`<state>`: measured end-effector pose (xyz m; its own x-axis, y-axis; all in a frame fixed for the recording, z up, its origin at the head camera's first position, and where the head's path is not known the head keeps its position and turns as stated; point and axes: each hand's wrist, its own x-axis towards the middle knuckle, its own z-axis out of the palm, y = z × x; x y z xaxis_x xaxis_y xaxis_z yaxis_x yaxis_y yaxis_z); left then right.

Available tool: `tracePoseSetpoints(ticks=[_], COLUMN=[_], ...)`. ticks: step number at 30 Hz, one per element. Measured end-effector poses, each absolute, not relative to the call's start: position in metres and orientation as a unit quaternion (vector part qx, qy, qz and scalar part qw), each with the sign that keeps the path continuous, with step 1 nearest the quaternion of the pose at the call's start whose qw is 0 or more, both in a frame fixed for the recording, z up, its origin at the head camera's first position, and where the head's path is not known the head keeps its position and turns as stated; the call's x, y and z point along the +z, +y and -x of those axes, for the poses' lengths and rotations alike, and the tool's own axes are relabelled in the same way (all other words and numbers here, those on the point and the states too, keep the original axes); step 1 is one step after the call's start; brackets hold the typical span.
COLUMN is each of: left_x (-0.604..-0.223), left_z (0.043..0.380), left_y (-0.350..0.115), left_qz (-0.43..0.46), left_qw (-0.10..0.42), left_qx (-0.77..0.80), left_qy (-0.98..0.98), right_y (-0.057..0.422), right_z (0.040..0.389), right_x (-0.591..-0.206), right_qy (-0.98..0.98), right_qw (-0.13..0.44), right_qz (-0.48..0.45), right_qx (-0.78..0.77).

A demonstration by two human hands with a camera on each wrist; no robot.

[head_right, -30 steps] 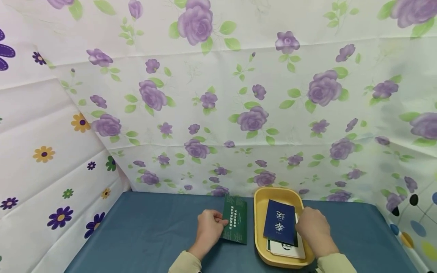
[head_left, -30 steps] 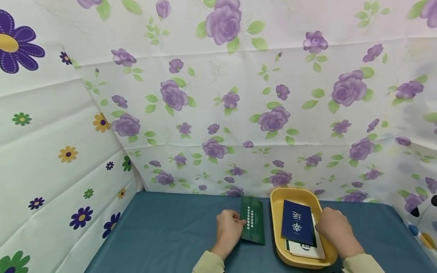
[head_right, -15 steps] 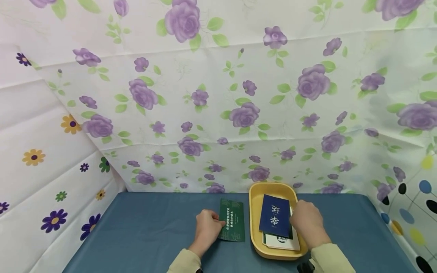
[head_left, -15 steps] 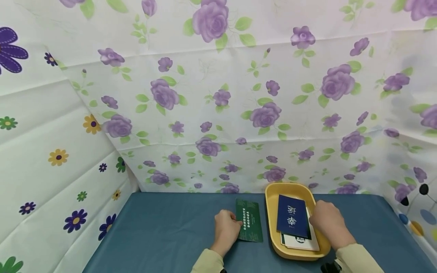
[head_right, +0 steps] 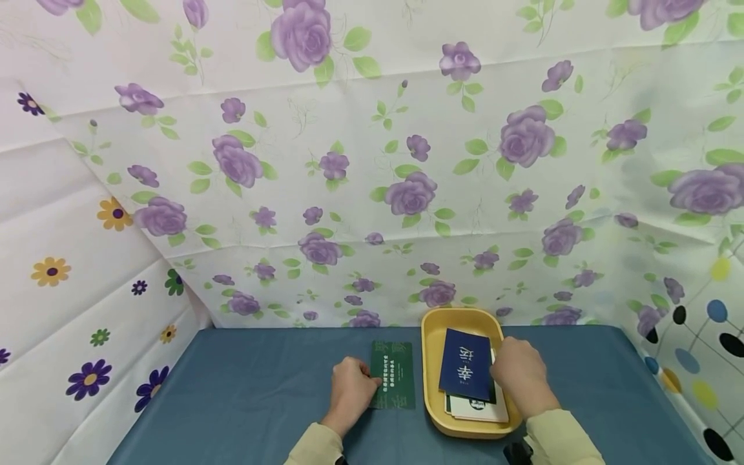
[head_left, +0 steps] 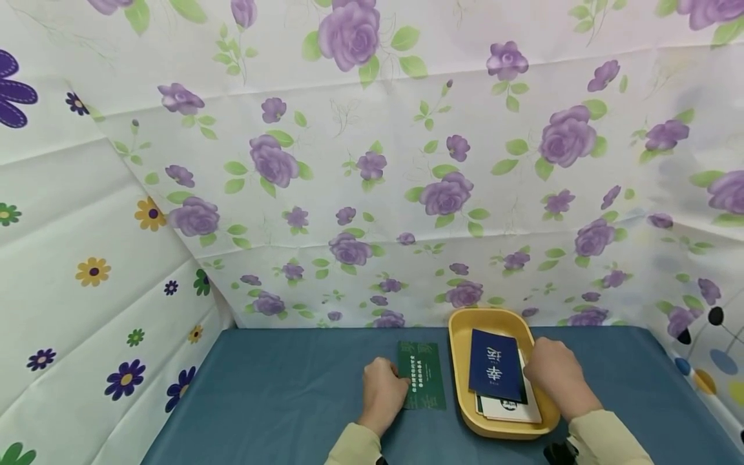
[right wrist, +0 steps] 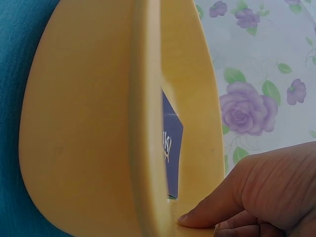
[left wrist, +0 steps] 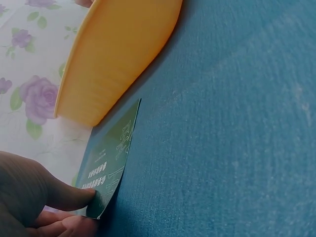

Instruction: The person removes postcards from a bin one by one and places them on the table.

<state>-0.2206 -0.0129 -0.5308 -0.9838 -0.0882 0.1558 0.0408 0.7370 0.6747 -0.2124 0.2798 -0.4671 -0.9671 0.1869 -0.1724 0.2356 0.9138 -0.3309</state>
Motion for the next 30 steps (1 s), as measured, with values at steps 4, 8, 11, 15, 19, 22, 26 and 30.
tracePoseSetpoints(ticks=[4, 8, 11, 15, 19, 22, 26, 30], left_x=[-0.531, -0.533, -0.534, -0.527, -0.508, -0.490, -0.471, -0.463], left_z=[0.220, 0.220, 0.221, 0.224, 0.227, 0.226, 0.224, 0.224], left_y=[-0.013, -0.014, -0.014, -0.012, -0.006, 0.005, 0.026, 0.049], left_qz=[-0.012, -0.017, -0.019, -0.016, 0.007, 0.038, 0.072, 0.086], left_qw=[0.085, 0.079, 0.085, 0.105, 0.136, 0.146, 0.130, 0.114], left_qx=[-0.353, -0.327, -0.310, -0.304, -0.322, -0.347, -0.359, -0.353], left_qy=[-0.932, -0.941, -0.947, -0.947, -0.937, -0.926, -0.921, -0.925], right_y=[0.279, 0.279, 0.279, 0.280, 0.277, 0.278, 0.281, 0.283], right_z=[0.212, 0.212, 0.213, 0.213, 0.215, 0.216, 0.215, 0.214], right_x=[-0.467, -0.467, -0.465, -0.464, -0.463, -0.461, -0.463, -0.467], right_qy=[0.976, 0.975, 0.976, 0.976, 0.976, 0.975, 0.975, 0.975], right_qw=[0.067, 0.072, 0.077, 0.088, 0.092, 0.097, 0.105, 0.108], right_qz=[-0.105, -0.106, -0.106, -0.107, -0.107, -0.108, -0.102, -0.087], right_qx=[-0.177, -0.180, -0.176, -0.170, -0.167, -0.167, -0.169, -0.174])
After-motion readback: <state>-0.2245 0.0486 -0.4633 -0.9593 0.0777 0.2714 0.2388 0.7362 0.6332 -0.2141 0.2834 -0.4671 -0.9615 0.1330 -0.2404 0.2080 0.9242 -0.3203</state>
